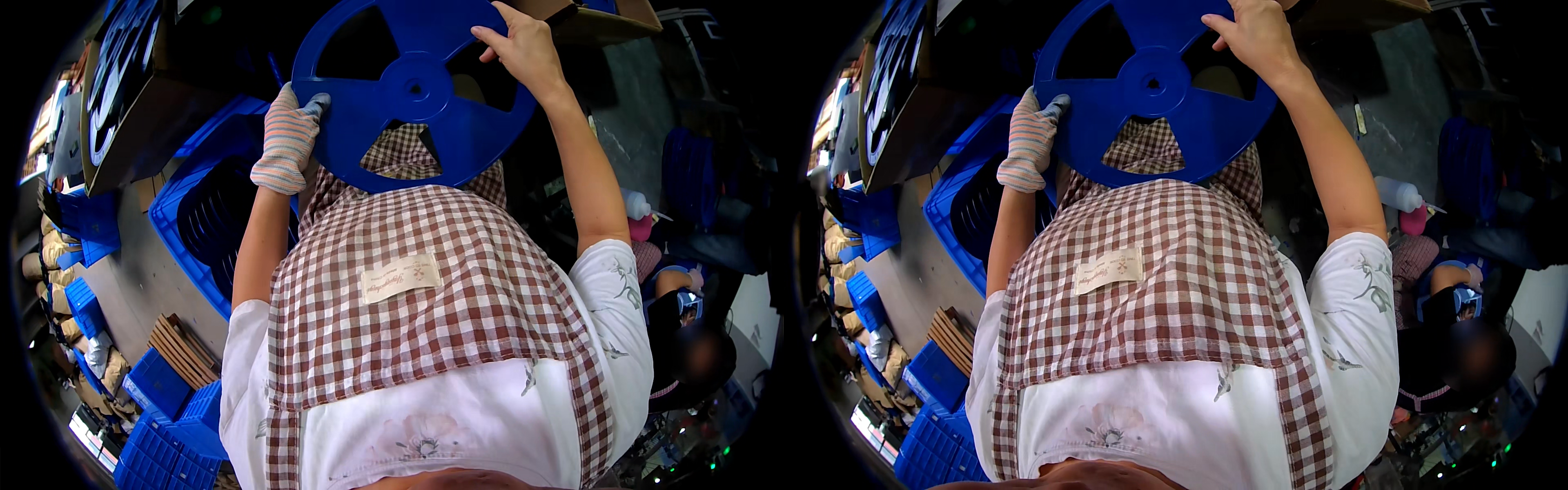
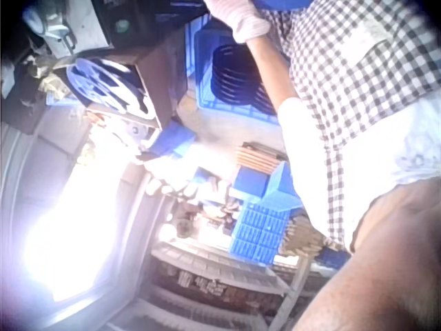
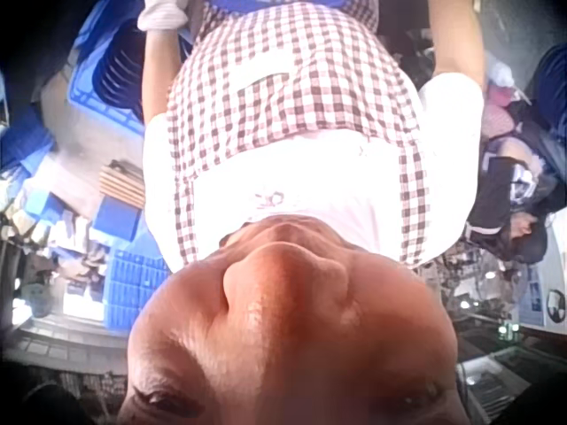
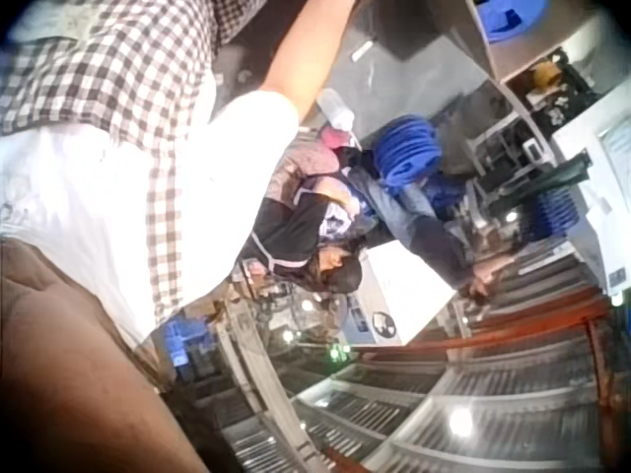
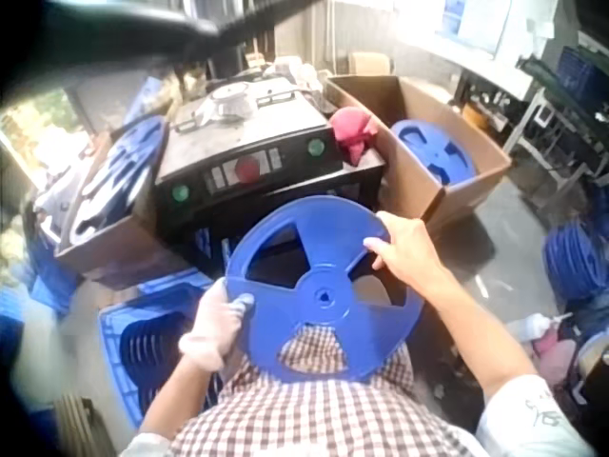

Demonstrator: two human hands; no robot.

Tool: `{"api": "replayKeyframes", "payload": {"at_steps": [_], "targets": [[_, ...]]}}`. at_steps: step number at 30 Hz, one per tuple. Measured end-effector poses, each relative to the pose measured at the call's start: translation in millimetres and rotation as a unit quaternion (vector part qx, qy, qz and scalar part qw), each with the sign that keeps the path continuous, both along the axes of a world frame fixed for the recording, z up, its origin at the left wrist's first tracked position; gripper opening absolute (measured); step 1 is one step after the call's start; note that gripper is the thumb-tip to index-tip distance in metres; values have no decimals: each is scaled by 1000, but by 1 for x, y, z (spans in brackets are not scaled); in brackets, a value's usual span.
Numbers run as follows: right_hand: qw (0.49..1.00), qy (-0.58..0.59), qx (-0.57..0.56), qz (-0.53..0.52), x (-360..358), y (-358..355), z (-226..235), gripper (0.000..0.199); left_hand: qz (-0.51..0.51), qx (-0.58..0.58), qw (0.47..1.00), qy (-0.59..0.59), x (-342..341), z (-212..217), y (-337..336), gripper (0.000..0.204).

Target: The person wipes blue plastic reel-like parts with a pink cloth and a liquid from a squeeze bottle. They handle the parts one at a time, rotating them to wipe different surfaces, then place them into a cardboard box.

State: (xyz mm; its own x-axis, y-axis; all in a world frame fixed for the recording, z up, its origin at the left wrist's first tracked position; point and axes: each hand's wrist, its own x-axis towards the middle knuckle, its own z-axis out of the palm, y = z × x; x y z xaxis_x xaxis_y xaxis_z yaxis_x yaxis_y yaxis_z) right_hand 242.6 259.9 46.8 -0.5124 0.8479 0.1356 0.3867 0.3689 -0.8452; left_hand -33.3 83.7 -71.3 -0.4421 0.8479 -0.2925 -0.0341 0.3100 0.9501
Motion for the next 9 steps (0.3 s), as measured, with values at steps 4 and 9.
{"api": "replayKeyframes", "payload": {"at_steps": [4, 9], "targets": [[987, 9, -159, 15, 28, 29, 5, 14, -54, 27, 993, -101, 12, 51, 0, 30], [952, 166, -256, -33, 47, 46, -17, 28, -84, 46, 939, -330, 19, 29, -12, 47]]}}
